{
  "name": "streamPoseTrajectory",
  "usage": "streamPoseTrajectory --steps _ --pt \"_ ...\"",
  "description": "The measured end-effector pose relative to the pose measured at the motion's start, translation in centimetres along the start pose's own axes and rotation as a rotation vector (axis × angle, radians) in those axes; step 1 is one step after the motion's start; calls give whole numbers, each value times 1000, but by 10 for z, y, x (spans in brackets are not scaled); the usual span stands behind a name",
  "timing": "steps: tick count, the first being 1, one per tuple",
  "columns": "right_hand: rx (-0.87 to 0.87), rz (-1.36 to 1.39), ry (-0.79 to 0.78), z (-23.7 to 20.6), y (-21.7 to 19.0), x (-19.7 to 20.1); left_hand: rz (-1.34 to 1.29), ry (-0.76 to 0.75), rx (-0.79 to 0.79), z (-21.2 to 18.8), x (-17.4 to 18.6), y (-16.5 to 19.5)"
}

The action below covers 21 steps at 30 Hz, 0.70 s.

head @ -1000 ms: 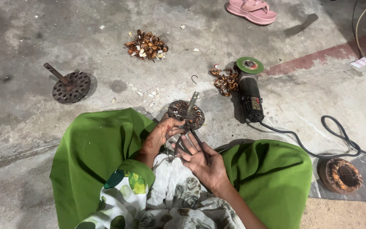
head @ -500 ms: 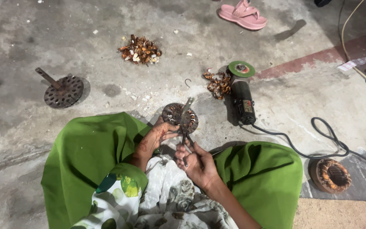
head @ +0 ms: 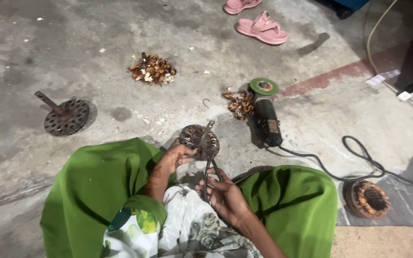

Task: The person sits on the floor and uses an angle grinder to grind the edges of a circular metal component with copper windings. After grinding, the person uses pliers to pull and adjust the copper wires on the same component.

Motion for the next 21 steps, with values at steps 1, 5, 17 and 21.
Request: streamPoseTrajectory --steps 1,5,17,21 --pt "35 9 12 -3 -5 0 -35 -2 -10 -1 -1 1" --pt "182 -23 134 -6 -28 5 -69 -8 -31 -3 -2 5" --pt "256 -1218 208 11 -84 32 -7 13 18 0 9 -5" --pt "241 -1501 219 7 -69 55 82 62 10 -5 11 0"
Point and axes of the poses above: each hand's wrist, its own z-axis towards the middle knuckle, its own x-axis out of the back of the hand, y = z × x, the point moved 6 cm from there along z, towards the middle knuckle, and after that the axes turned 7 degrees about -y, right-handed, at the moved point
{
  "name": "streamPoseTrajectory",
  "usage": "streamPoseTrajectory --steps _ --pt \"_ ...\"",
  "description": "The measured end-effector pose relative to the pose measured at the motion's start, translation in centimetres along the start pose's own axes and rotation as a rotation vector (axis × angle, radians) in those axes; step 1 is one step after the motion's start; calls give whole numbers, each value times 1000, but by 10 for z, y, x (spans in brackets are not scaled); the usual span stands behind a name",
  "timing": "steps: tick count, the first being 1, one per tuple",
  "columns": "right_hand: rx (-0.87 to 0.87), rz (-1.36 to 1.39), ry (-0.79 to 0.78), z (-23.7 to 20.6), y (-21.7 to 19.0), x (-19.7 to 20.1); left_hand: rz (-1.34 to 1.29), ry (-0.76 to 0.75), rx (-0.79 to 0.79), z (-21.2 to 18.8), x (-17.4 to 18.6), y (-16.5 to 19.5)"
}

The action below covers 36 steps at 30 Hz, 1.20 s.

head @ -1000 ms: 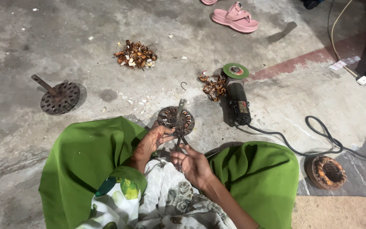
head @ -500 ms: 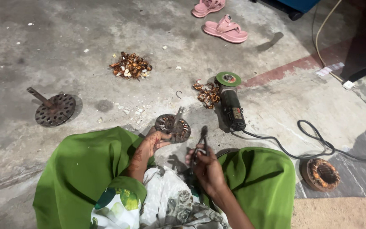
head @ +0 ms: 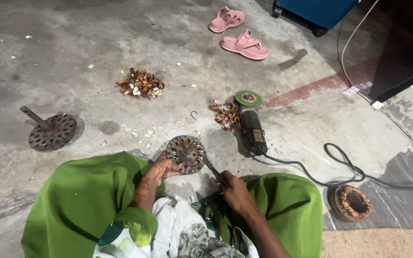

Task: The person sits on the floor and uses an angle grinder to grind the edges of a circular metal component with copper windings. After grinding, the person uses pliers to pull and adjust the copper wires on the same component.

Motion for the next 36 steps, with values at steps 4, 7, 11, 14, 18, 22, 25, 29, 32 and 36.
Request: streamPoseTrajectory --steps 4,7,11,14,18,22,25,29,32,36 --pt "-154 -123 -109 2 24 -15 28 28 27 0 2 1" --pt "-108 -161 -117 7 23 -22 45 21 19 2 2 0" --pt "-139 -202 -84 8 22 -23 37 11 3 3 2 -2" --pt "-181 -192 -132 6 26 -24 33 23 33 3 1 -4" --pt "-162 -206 -134 9 26 -26 26 15 5 2 0 -2" --pt "-265 275 -181 12 32 -24 17 18 58 -2 0 -4" --pt "-324 1471 -242 6 29 -8 30 2 13 -2 -2 -1" --pt "86 2098 -514 7 1 28 8 -9 22 -1 -3 -2" --pt "69 1874 -342 14 10 23 -13 -25 2 0 -1 -1" --pt "-325 1312 -123 23 31 -7 -9 2 28 0 0 -3"
Point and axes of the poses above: each hand's wrist, its own z-axis towards the middle knuckle, its own x-axis out of the back of the hand, y = z × x, the point moved 6 cm from there along z, towards the middle knuckle, and after that the axes turned 7 degrees about -y, right-handed, at the moved point
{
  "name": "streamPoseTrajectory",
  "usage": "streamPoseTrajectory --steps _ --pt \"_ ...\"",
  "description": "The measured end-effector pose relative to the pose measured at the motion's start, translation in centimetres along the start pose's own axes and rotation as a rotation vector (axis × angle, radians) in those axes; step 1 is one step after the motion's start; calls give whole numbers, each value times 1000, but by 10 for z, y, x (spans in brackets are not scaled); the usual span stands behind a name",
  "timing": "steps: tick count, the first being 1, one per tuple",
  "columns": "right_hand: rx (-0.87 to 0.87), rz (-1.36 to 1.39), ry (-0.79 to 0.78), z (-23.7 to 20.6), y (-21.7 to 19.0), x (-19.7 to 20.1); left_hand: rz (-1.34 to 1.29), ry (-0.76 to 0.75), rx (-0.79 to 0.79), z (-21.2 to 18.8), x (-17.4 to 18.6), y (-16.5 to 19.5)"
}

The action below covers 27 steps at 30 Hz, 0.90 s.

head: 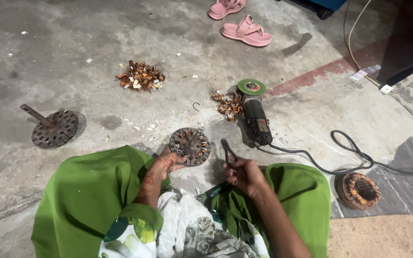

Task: The person sits on the floor and uses an angle grinder to grind the edges of a circular metal component with copper windings. After grinding, the person uses pliers to pull and adjust the copper wires on the same component.

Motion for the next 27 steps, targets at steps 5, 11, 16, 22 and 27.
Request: streamPoseTrajectory --steps 5,11,16,22,27 --pt "-153 -349 87 -4 15 -9 12 1 11 -1 -2 0" --pt "-174 -789 144 -6 23 -12 50 4 -3 0 -1 1" --pt "-109 -871 107 0 28 -7 3 19 7 -4 -2 1" --pt "-53 -920 38 2 29 -10 -58 -36 -29 -13 -12 10" --pt "-73 -986 56 3 24 -13 -177 -40 33 -22 -24 9"
Point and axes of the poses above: each hand's wrist, its own z-axis towards the middle knuckle, its own x-axis out of the back of the hand, y = z × x, the point moved 6 cm from there along z, towards the middle knuckle, and after that the axes turned 7 degrees about -y, right-handed, at the moved point
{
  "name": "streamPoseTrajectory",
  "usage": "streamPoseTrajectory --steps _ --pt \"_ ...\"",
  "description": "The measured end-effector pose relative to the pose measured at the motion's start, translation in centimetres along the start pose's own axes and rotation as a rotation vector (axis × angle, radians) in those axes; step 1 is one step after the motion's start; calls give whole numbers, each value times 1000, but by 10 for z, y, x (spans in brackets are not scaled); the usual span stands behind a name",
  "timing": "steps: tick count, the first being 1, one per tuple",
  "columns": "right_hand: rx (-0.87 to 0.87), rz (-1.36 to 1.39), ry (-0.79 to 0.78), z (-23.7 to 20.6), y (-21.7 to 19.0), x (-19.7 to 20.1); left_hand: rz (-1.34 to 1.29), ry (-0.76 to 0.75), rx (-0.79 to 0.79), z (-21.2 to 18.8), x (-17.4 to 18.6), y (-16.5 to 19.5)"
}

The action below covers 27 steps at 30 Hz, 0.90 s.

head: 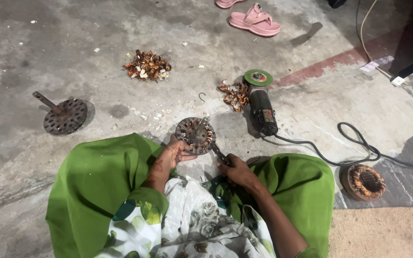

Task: The person sits on the floor and uses an angle grinder to grind the edges of a circular metal component with copper windings. After grinding, the person uses pliers to pull and adjust the copper wires on the same component.

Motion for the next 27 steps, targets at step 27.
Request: streamPoseTrajectory --steps 27 --pt "94 5 -57 -12 -10 -8 -149 -183 -228 4 -8 -5"
Point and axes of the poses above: each hand's wrist, its own z-axis towards the middle knuckle, its own x-axis out of the back of the hand, y = z × x, the point moved 6 cm from there along z, towards the middle knuckle, and after that the axes turned 7 degrees about -y, right-handed, at the moved point
